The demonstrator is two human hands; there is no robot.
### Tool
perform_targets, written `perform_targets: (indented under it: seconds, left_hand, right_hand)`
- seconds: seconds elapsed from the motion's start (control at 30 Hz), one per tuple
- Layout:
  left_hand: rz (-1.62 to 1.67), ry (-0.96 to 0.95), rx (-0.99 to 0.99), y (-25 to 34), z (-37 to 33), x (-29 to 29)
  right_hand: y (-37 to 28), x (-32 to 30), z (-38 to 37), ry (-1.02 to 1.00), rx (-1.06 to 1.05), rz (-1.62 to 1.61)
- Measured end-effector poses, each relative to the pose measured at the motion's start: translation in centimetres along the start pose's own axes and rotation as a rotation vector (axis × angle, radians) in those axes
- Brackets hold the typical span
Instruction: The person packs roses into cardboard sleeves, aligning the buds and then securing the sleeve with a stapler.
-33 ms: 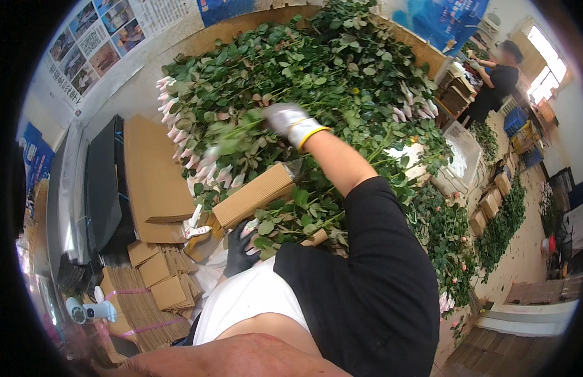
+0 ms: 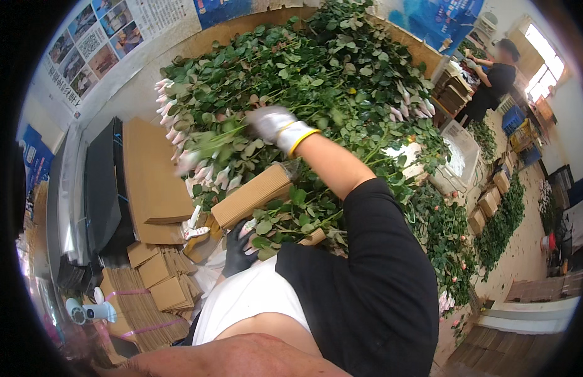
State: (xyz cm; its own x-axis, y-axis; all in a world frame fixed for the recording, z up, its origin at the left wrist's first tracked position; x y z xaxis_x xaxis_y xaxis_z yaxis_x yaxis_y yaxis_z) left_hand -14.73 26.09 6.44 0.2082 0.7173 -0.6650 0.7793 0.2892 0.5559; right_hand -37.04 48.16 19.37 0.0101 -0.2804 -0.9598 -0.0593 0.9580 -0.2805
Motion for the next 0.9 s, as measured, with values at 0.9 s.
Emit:
perform_targets:
  seconds: [0.9]
  left_hand:
    - [0.390,0.148,-0.058,-0.5,0.6,0.2]
  right_hand:
    - [-11.3,-1.9,24.3,0.095,-0.239,0.034]
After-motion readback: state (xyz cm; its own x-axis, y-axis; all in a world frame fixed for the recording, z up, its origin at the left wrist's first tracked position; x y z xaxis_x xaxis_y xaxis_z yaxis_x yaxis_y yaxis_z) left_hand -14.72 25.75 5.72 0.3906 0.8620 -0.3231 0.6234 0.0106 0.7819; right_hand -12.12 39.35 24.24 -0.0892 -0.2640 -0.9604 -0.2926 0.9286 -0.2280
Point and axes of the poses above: each hand's wrist, its own z-axis away from the middle knuckle, its own x-axis out of the palm, y = z × x, the point moved 10 cm from there along -z, towards the middle knuckle, and after that the axes turned 12 degrees about x, right-handed, at the moved point
